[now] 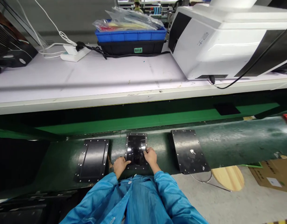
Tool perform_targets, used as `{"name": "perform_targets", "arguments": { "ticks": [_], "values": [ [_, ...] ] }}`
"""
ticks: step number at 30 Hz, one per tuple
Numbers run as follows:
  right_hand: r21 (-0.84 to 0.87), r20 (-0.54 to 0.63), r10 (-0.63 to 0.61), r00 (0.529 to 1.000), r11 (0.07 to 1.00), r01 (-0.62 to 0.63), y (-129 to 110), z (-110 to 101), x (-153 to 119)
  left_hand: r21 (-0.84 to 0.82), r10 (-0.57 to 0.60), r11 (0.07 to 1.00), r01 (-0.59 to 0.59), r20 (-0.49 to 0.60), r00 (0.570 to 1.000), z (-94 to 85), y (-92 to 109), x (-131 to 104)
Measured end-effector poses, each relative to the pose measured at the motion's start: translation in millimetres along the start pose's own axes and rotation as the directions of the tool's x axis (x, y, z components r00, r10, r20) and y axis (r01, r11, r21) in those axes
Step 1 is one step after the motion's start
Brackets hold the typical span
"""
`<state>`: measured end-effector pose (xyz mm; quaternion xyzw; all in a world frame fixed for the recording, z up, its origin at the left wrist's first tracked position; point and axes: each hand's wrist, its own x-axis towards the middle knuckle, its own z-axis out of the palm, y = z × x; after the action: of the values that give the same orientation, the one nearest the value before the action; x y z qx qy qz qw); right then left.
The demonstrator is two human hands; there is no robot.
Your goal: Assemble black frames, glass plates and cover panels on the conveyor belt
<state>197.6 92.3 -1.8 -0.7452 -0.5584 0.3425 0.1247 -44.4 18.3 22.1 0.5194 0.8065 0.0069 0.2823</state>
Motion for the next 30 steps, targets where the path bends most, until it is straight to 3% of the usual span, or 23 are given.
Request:
{"name": "perform_targets", "arguments": {
  "ticks": [3, 7, 11, 15, 19, 21, 25, 28, 30],
  "values": [
    [-0.157, 0.102, 0.024, 0.995, 0.988, -0.008, 25.7, 0.2, -25.4, 0.021, -0.024, 1.000, 0.023, 0.068, 0.997, -1.1, -6.1, -1.4],
    [-0.159, 0.201, -0.011, 0.979, 0.986, 0.044, 44.0, 7.0, -48.2, 0.052, -0.005, 0.999, -0.002, 0.121, 0.993, 5.9, -16.9, -5.1],
    [-0.103, 0.183, 0.026, 0.983, 0.995, -0.008, 44.8, 11.0, -51.5, 0.066, -0.010, 0.998, -0.001, 0.167, 0.986, 8.9, -18.8, -3.0],
    [-0.064, 0.173, 0.107, 0.979, 0.993, -0.098, 43.3, 10.2, -47.4, -0.042, -0.141, 0.986, 0.159, 0.287, 0.947, 9.8, -16.7, 1.5],
    [-0.106, 0.171, 0.156, 0.973, 0.985, -0.139, 38.4, 8.6, -43.8, -0.047, -0.204, 0.974, 0.221, 0.232, 0.951, 8.8, -13.1, 3.4],
    [-0.102, 0.172, 0.146, 0.974, 0.986, -0.130, 35.5, 9.1, -45.4, -0.052, -0.211, 0.971, 0.233, 0.269, 0.940, 6.9, -11.9, 4.9],
    [-0.101, 0.188, 0.076, 0.979, 0.993, -0.057, 37.0, 8.8, -56.8, 0.001, -0.143, 0.989, 0.150, 0.317, 0.938, 6.6, -15.4, 0.9],
    [-0.173, 0.310, 0.035, 0.950, 0.985, 0.021, 44.8, 1.2, -61.4, 0.119, -0.082, 0.992, 0.044, 0.339, 0.937, 9.6, -22.1, -10.6],
    [-0.183, 0.356, -0.026, 0.934, 0.978, 0.097, 45.9, -7.7, -52.9, 0.142, -0.086, 0.989, 0.035, 0.369, 0.925, 7.8, -23.5, -13.9]
  ]
}}
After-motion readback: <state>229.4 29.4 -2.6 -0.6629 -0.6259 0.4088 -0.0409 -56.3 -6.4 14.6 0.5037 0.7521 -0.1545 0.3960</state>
